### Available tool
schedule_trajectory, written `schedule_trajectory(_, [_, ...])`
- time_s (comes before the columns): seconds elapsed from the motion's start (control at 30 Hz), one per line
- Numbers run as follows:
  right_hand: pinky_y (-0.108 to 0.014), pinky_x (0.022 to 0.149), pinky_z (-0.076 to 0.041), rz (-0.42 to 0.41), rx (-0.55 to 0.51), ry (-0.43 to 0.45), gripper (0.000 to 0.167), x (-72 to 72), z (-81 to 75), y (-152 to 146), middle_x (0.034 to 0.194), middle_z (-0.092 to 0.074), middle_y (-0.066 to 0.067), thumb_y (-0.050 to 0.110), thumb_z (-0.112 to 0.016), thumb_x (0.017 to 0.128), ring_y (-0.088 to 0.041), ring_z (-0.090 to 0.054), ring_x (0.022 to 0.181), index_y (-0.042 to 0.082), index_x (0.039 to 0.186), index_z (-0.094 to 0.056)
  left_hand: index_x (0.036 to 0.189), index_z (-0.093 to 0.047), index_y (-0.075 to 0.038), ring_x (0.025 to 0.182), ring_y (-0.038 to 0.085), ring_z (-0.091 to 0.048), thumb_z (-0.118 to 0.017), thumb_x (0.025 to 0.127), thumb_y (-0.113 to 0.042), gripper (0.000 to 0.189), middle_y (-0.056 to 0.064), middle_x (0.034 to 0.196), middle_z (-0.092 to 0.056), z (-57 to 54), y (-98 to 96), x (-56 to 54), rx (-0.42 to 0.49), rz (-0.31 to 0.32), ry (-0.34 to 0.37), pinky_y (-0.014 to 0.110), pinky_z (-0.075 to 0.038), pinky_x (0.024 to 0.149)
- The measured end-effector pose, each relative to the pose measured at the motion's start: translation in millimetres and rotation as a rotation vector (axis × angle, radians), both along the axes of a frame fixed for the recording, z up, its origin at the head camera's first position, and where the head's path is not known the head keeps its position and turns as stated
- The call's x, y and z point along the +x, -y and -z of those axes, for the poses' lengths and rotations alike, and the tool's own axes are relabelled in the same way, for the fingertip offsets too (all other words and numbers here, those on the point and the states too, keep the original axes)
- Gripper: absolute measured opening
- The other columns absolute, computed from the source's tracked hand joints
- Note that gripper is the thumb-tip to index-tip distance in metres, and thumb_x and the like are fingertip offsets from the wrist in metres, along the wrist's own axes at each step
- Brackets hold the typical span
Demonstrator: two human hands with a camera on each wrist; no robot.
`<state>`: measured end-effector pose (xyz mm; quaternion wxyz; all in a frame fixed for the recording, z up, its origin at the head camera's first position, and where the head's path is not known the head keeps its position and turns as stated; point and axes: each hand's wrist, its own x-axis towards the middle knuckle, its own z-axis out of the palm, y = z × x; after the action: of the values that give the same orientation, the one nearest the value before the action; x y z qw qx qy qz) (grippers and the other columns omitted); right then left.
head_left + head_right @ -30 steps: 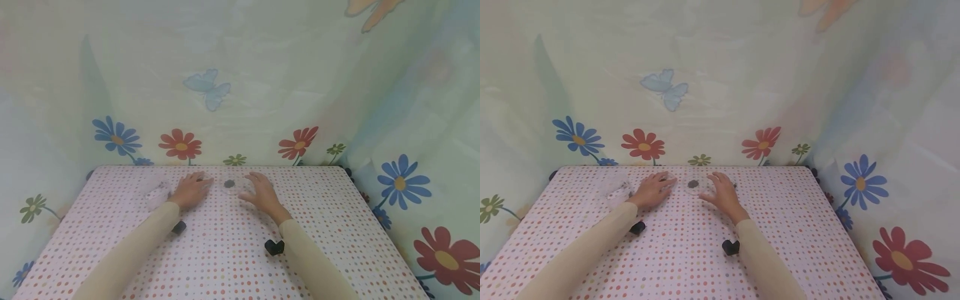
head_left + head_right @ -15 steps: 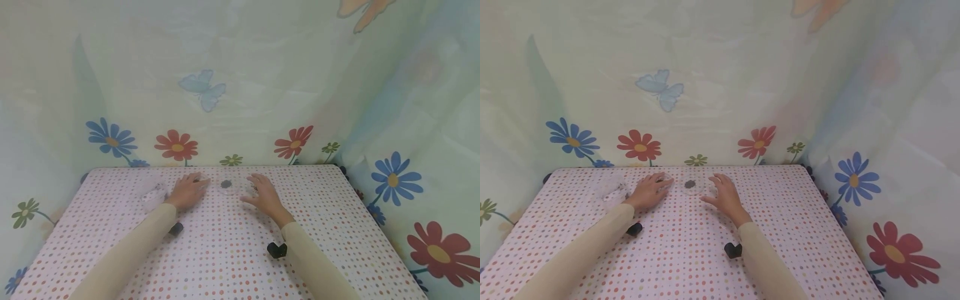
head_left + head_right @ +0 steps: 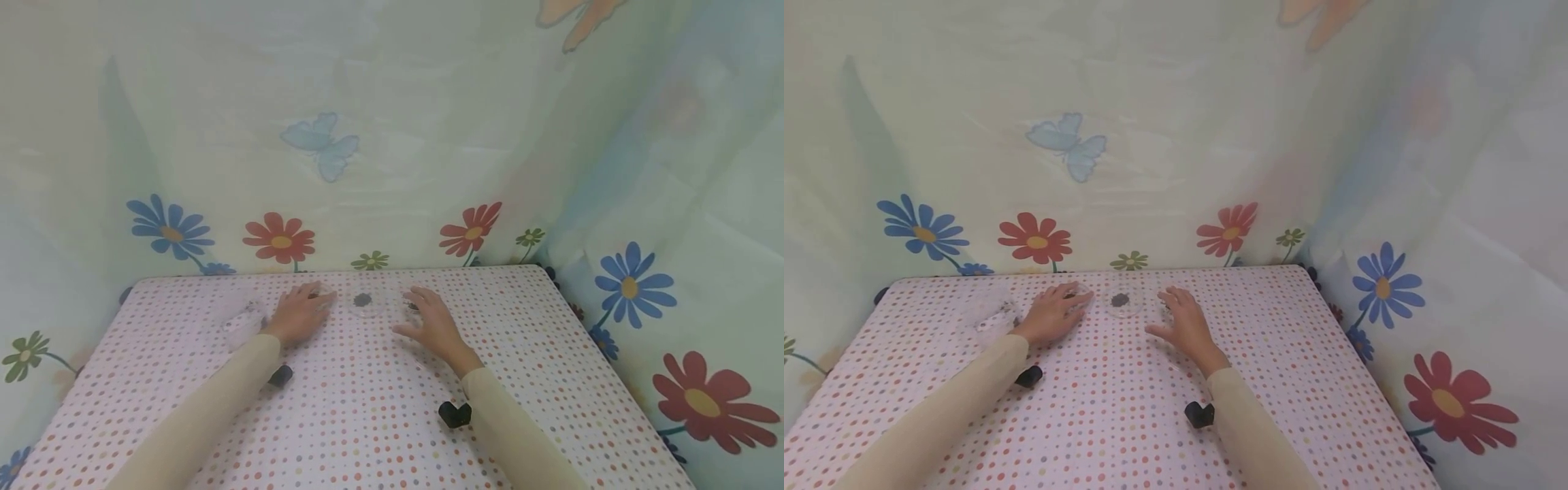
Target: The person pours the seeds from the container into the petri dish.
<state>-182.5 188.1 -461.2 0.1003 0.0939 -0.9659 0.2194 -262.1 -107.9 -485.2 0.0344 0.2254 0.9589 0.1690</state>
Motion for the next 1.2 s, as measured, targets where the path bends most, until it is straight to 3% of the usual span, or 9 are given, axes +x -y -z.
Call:
schedule_trajectory(0.47, [-0.052, 0.113, -0.035, -0.005, 0.041, -0.05, 0.073, 13.5, 4.8, -11, 0.146, -0.046, -0.013, 0.045, -0.078, 0.076, -0.032, -0.04, 0.137, 0.011, 0.136, -0.053, 0.146, -0.042, -0.034, 0.146, 0.035, -0.024, -0.047, 0.099, -0.04, 0.047, 0.009, 0.159, -0.028, -1.8, -0.3, 0.8, 0.011, -0.012, 0.0, 0.067, -0.017, 0.115])
schedule_trajectory(0.87, [-0.053, 0.113, -0.035, -0.003, 0.035, -0.027, 0.074, 19.8, 8.8, -13, 0.147, -0.047, -0.013, 0.045, -0.078, 0.077, -0.033, -0.04, 0.138, 0.01, 0.137, -0.052, 0.146, -0.041, -0.033, 0.147, 0.037, -0.021, -0.046, 0.1, -0.04, 0.048, 0.01, 0.16, -0.025, -3.2, 6.7, 1.9, 0.028, -0.018, 0.032, 0.067, -0.014, 0.116])
schedule_trajectory(1.2, [-0.055, 0.111, -0.036, 0.017, 0.058, -0.028, 0.069, 26.7, 12.1, -16, 0.144, -0.049, -0.011, 0.043, -0.079, 0.077, -0.031, -0.041, 0.137, 0.013, 0.134, -0.054, 0.146, -0.04, -0.038, 0.145, 0.033, -0.025, -0.044, 0.1, -0.042, 0.046, 0.007, 0.158, -0.029, 12.4, 5.4, -11.5, 0.016, 0.029, -0.013, 0.069, -0.018, 0.114])
